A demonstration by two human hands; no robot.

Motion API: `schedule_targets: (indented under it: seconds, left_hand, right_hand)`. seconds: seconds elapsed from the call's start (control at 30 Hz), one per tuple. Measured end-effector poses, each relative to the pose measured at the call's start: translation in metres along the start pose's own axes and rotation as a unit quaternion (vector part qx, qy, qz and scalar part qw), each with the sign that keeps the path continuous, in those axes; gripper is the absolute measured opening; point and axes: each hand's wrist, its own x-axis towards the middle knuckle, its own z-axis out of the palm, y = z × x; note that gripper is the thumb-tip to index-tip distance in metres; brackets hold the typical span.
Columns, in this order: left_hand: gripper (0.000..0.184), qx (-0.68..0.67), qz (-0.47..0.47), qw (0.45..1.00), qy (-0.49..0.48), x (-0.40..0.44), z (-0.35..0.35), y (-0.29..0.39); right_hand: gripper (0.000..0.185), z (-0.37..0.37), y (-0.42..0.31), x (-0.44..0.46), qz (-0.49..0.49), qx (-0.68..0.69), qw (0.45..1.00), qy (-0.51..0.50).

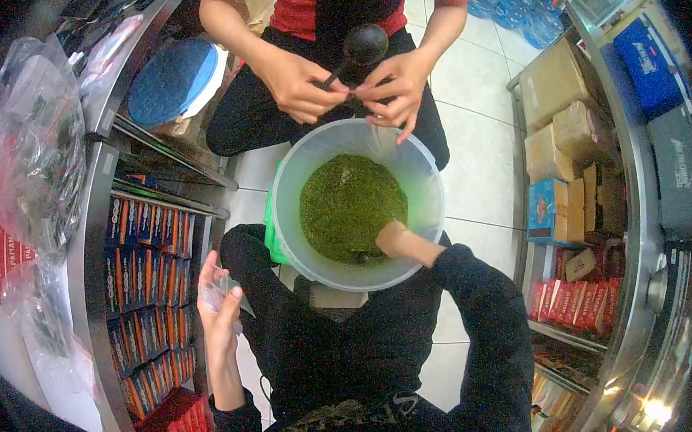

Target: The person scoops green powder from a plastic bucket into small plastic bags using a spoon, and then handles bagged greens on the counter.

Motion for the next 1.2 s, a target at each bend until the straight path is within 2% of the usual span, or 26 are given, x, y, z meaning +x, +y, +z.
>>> schedule_targets:
  seconds: [0.07, 0.17, 0.23, 0.3, 0.33, 0.37, 0.43, 0.47, 0.53, 0.57, 0.63, 0.67, 0.73, 0.77, 0.83, 0.9, 0.97, 1.03, 1.1, 1.13, 1.2]
  left_hand:
    - [0.067, -0.029, -0.036, 0.999, -0.02, 0.002, 0.004, 0.002]
    - [0.068, -0.088, -0.029, 0.994, -0.052, 0.005, 0.02, 0.002]
    - [0.072, -0.077, 0.001, 0.995, -0.067, 0.011, 0.029, -0.012]
    - [0.072, -0.052, 0.073, 0.992, -0.087, 0.015, 0.048, -0.013]
    - [0.072, -0.036, 0.052, 0.993, -0.1, 0.015, 0.057, -0.01]
    - [0.072, 0.046, 0.017, 0.994, -0.099, 0.018, 0.063, -0.015]
    - [0.07, 0.194, 0.182, 0.957, -0.117, 0.027, 0.083, -0.019]
    - [0.068, 0.192, 0.186, 0.954, -0.135, 0.029, 0.093, -0.02]
    - [0.065, 0.197, 0.199, 0.947, -0.158, 0.03, 0.112, -0.02]
    - [0.063, 0.19, 0.18, 0.952, -0.159, 0.03, 0.121, -0.022]
    - [0.061, 0.179, 0.162, 0.958, -0.155, 0.03, 0.135, -0.018]
    - [0.061, 0.178, 0.169, 0.957, -0.155, 0.032, 0.138, -0.018]
    - [0.061, 0.182, 0.123, 0.964, -0.149, 0.035, 0.143, -0.019]
    - [0.061, 0.18, 0.131, 0.964, -0.144, 0.037, 0.144, -0.019]
    - [0.062, 0.183, 0.088, 0.969, -0.139, 0.041, 0.143, -0.021]
    - [0.063, 0.17, 0.096, 0.972, -0.128, 0.048, 0.144, -0.035]
    - [0.064, 0.112, 0.106, 0.978, -0.138, 0.052, 0.146, -0.048]
    - [0.066, 0.084, 0.115, 0.979, -0.145, 0.047, 0.15, -0.04]
    - [0.067, 0.107, 0.099, 0.979, -0.143, 0.038, 0.151, -0.016]
    - [0.067, 0.107, 0.102, 0.979, -0.142, 0.039, 0.153, -0.015]
    - [0.068, 0.131, 0.131, 0.972, -0.142, 0.036, 0.152, -0.014]
  right_hand:
    - [0.023, -0.01, 0.01, -0.019, 0.025, 0.03, 0.999, -0.005]
    - [0.027, -0.038, 0.034, -0.061, 0.062, 0.061, 0.995, -0.042]
    - [0.032, -0.045, 0.05, -0.092, -0.008, 0.18, 0.983, 0.024]
    - [0.035, -0.064, 0.052, -0.128, -0.012, 0.214, 0.976, 0.029]
    - [0.034, -0.077, 0.05, -0.152, -0.007, 0.227, 0.969, 0.097]
    - [0.033, -0.092, 0.046, -0.175, -0.004, 0.239, 0.957, 0.164]
    - [0.03, -0.119, 0.038, -0.214, 0.011, 0.227, 0.94, 0.256]
    - [0.03, -0.132, 0.033, -0.23, 0.009, 0.224, 0.939, 0.262]
    - [0.03, -0.153, 0.019, -0.255, 0.019, 0.136, 0.909, 0.392]
    - [0.03, -0.161, 0.011, -0.261, 0.022, 0.135, 0.907, 0.399]
    - [0.026, -0.174, -0.009, -0.268, 0.1, 0.069, 0.897, 0.424]
    - [0.022, -0.174, -0.015, -0.267, 0.1, 0.038, 0.891, 0.441]
    - [0.021, -0.166, -0.025, -0.26, 0.113, 0.016, 0.88, 0.461]
    - [0.02, -0.161, -0.029, -0.255, 0.122, -0.002, 0.87, 0.478]
    - [0.027, -0.142, -0.038, -0.244, 0.139, 0.026, 0.851, 0.505]
    - [0.033, -0.125, -0.05, -0.237, 0.146, 0.036, 0.845, 0.513]
    - [0.035, -0.109, -0.061, -0.231, 0.14, 0.089, 0.794, 0.585]
    - [0.042, -0.096, -0.075, -0.235, 0.146, 0.137, 0.81, 0.552]
    - [0.047, -0.077, -0.089, -0.231, 0.226, 0.27, 0.705, 0.615]
    - [0.047, -0.057, -0.094, -0.224, 0.225, 0.269, 0.704, 0.617]
    - [0.049, -0.003, -0.101, -0.203, 0.339, 0.346, 0.679, 0.552]
